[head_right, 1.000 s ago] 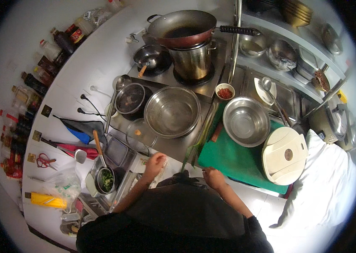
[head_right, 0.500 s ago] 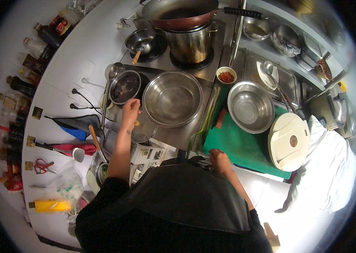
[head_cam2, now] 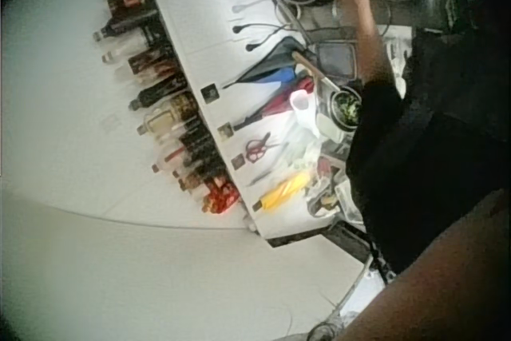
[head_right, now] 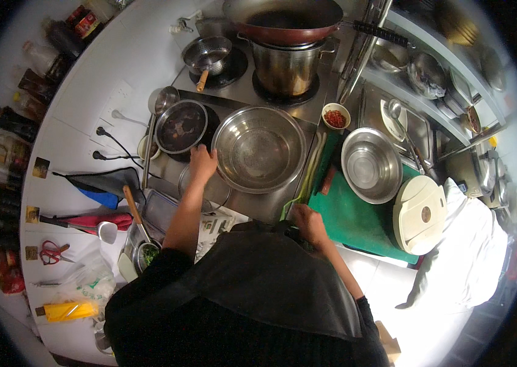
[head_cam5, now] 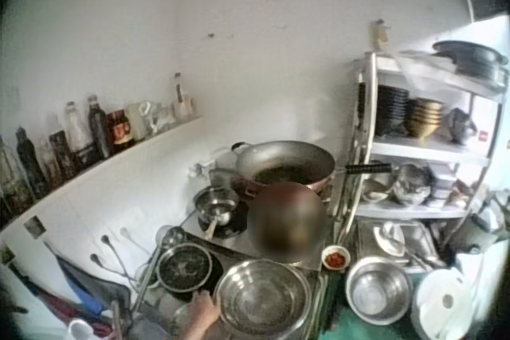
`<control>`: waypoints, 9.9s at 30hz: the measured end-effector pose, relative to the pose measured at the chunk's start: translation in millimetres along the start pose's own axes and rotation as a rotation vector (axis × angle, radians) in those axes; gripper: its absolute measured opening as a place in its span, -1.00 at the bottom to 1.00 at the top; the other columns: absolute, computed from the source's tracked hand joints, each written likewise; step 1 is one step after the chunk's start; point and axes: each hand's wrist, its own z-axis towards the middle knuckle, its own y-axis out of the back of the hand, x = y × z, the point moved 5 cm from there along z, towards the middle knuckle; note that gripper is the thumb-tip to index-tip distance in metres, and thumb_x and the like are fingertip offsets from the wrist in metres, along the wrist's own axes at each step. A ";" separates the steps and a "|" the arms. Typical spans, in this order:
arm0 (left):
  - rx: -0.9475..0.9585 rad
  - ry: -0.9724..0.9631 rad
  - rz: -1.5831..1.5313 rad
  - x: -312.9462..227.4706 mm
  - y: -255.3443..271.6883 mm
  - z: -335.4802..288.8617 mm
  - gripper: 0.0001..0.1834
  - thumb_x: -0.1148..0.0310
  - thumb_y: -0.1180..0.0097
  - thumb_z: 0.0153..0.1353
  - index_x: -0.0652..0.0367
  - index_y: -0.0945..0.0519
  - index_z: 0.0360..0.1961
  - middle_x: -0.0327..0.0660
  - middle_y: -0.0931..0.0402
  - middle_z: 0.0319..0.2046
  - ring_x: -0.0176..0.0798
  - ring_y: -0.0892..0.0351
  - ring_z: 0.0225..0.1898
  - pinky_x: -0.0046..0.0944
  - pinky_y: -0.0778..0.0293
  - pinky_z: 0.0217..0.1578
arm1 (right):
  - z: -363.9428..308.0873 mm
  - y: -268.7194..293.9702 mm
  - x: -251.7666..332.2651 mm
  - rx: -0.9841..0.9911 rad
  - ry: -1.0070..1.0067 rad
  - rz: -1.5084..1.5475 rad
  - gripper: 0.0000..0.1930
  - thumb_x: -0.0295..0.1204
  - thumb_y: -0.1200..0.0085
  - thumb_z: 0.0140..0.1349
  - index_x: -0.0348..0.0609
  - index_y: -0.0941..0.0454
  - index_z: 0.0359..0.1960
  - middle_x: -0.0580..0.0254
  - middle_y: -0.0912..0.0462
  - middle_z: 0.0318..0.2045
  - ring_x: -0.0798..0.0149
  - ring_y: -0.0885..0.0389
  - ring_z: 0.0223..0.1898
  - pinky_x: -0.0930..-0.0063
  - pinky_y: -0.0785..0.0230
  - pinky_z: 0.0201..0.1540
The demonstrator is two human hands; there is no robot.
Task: The person retrieves a round flatbread from a rice cooker and places it on a cutting board. They then retrieve chopped vegetables from a container and add them to a metal bowl, followed by retrieving a container of garlic cloves from a refrigerator and adding some to the bowl. The person then retrieves a small container of seasoning and adds it to the bowl.
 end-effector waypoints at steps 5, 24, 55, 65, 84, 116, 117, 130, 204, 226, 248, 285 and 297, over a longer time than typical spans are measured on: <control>0.318 0.089 -0.216 19.4 -35.2 -57.6 -0.60 0.12 -0.02 0.36 0.35 -0.50 -0.18 0.06 -0.52 -0.28 0.11 -0.60 -0.25 0.05 -0.54 -0.24 | 36.7 -21.7 7.1 0.044 -0.165 0.169 -0.68 -0.27 0.03 0.39 -0.34 -0.58 -0.16 -0.04 -0.68 -0.47 0.09 -0.72 -0.45 0.26 -0.52 -0.34; 0.215 0.456 -0.986 42.2 -96.9 -85.9 -0.63 0.15 0.04 0.46 0.17 -0.40 -0.45 -0.31 -0.26 -0.63 -0.38 -0.27 -0.65 -0.28 -0.21 -0.61 | 76.2 -39.2 13.3 0.005 -0.183 0.236 -0.69 -0.34 0.04 0.39 -0.37 -0.59 -0.36 0.05 -0.70 -0.52 0.20 -0.71 -0.51 0.33 -0.53 -0.39; 0.691 0.141 -0.406 75.4 -111.7 -211.8 -0.69 0.21 -0.10 0.26 0.31 -0.61 -0.31 -0.03 -0.57 -0.44 -0.17 -0.60 -0.47 -0.10 -0.47 -0.47 | -15.2 0.6 -102.5 -0.017 -0.179 -0.110 -0.67 -0.43 0.00 0.25 -0.36 -0.47 0.00 -0.14 -0.65 -0.54 -0.11 -0.69 -0.44 0.06 -0.52 -0.32; 0.768 -0.006 0.181 196.1 -192.6 -263.5 -0.75 0.29 -0.10 0.05 0.27 -0.68 -0.41 0.12 -0.64 -0.34 0.22 -0.65 -0.26 0.08 -0.56 -0.23 | -12.7 3.8 -98.0 0.100 -0.330 -0.521 -0.46 -0.27 0.03 0.27 -0.37 -0.33 0.21 -0.33 -0.65 -0.35 -0.32 -0.65 -0.30 -0.12 -0.50 -0.18; 0.858 -0.004 0.102 231.4 -287.0 -272.8 -0.61 0.14 -0.09 0.12 0.34 -0.68 -0.43 0.21 -0.63 -0.33 0.22 -0.66 -0.22 0.09 -0.57 -0.17 | -9.0 3.0 -87.0 0.098 -0.249 -0.664 -0.67 -0.24 0.03 0.26 -0.29 -0.41 -0.13 -0.30 -0.66 -0.37 -0.30 -0.68 -0.31 -0.13 -0.54 -0.22; 0.917 -0.086 0.225 207.2 -237.9 -266.4 -0.63 0.14 -0.09 0.12 0.28 -0.70 -0.39 0.14 -0.64 -0.37 0.20 -0.67 -0.26 0.02 -0.59 -0.20 | -3.0 -1.8 -90.5 0.141 -0.244 -0.713 -0.68 -0.24 0.07 0.29 -0.30 -0.45 -0.18 -0.24 -0.68 -0.35 -0.25 -0.69 -0.30 -0.06 -0.57 -0.24; 0.912 -0.127 0.239 209.0 -241.7 -267.0 -0.63 0.14 -0.09 0.12 0.27 -0.70 -0.40 0.13 -0.64 -0.38 0.19 -0.67 -0.27 0.01 -0.60 -0.20 | -3.2 -1.4 -90.2 0.136 -0.250 -0.713 -0.68 -0.24 0.07 0.29 -0.30 -0.45 -0.17 -0.24 -0.68 -0.35 -0.25 -0.69 -0.31 -0.06 -0.57 -0.24; 0.821 -0.134 0.172 219.6 -246.7 -272.8 -0.61 0.13 -0.05 0.14 0.28 -0.69 -0.44 0.17 -0.61 -0.41 0.23 -0.65 -0.31 0.08 -0.57 -0.20 | -2.4 -3.5 -94.6 0.135 -0.230 -0.689 -0.70 -0.28 0.06 0.26 -0.33 -0.46 -0.18 -0.23 -0.68 -0.36 -0.24 -0.70 -0.32 -0.06 -0.57 -0.26; -0.582 1.153 -1.327 245.2 -22.6 -510.1 -0.64 0.27 -0.06 0.34 0.34 -0.44 0.01 -0.05 -0.55 -0.30 -0.22 -0.57 -0.49 -0.30 -0.47 -0.51 | 19.9 -314.9 219.0 0.673 1.202 -0.722 -0.40 -0.37 -0.12 0.19 -0.21 -0.28 0.28 -0.08 -0.43 0.14 -0.08 -0.41 0.18 0.07 -0.29 0.23; -0.601 1.243 -1.425 429.9 2.2 -452.9 -0.66 0.39 -0.04 0.35 0.46 -0.31 -0.02 0.06 -0.40 -0.14 -0.04 -0.60 -0.22 -0.19 -0.68 -0.27 | 34.3 -578.5 282.2 1.780 0.138 -1.469 -0.65 -0.37 -0.29 0.18 -0.34 -0.53 -0.10 0.00 -0.68 -0.44 0.16 -0.71 -0.45 0.25 -0.55 -0.44; -0.285 1.118 0.170 475.0 13.6 -284.8 -0.51 -0.04 0.09 0.34 0.24 -0.48 -0.12 0.02 -0.43 -0.07 0.06 -0.34 0.07 0.05 -0.15 0.17 | 18.8 -535.0 235.9 1.839 -0.592 -0.547 -0.62 -0.64 -0.12 0.12 -0.28 -0.20 -0.10 0.14 -0.38 -0.68 0.30 -0.38 -0.73 0.31 -0.24 -0.72; -1.177 0.755 -1.221 456.5 132.3 -313.4 -0.31 -0.21 0.45 0.46 0.21 -0.51 -0.13 -0.15 -0.51 -0.28 -0.18 -0.46 -0.13 -0.13 -0.36 -0.01 | -19.7 -431.6 283.2 1.699 -0.615 -0.258 -0.44 -0.55 -0.15 0.18 -0.09 -0.18 0.19 0.28 -0.37 -0.52 0.44 -0.32 -0.62 0.50 -0.20 -0.61; -0.991 0.491 -0.462 350.0 142.1 -272.6 -0.68 0.34 -0.18 0.20 0.21 -0.48 -0.06 0.00 -0.47 -0.16 0.10 -0.50 -0.08 -0.03 -0.49 -0.12 | 0.6 -348.8 248.6 1.440 -0.634 -0.206 -0.44 -0.58 -0.10 0.20 0.00 -0.17 0.20 0.29 -0.35 -0.56 0.43 -0.29 -0.68 0.48 -0.16 -0.70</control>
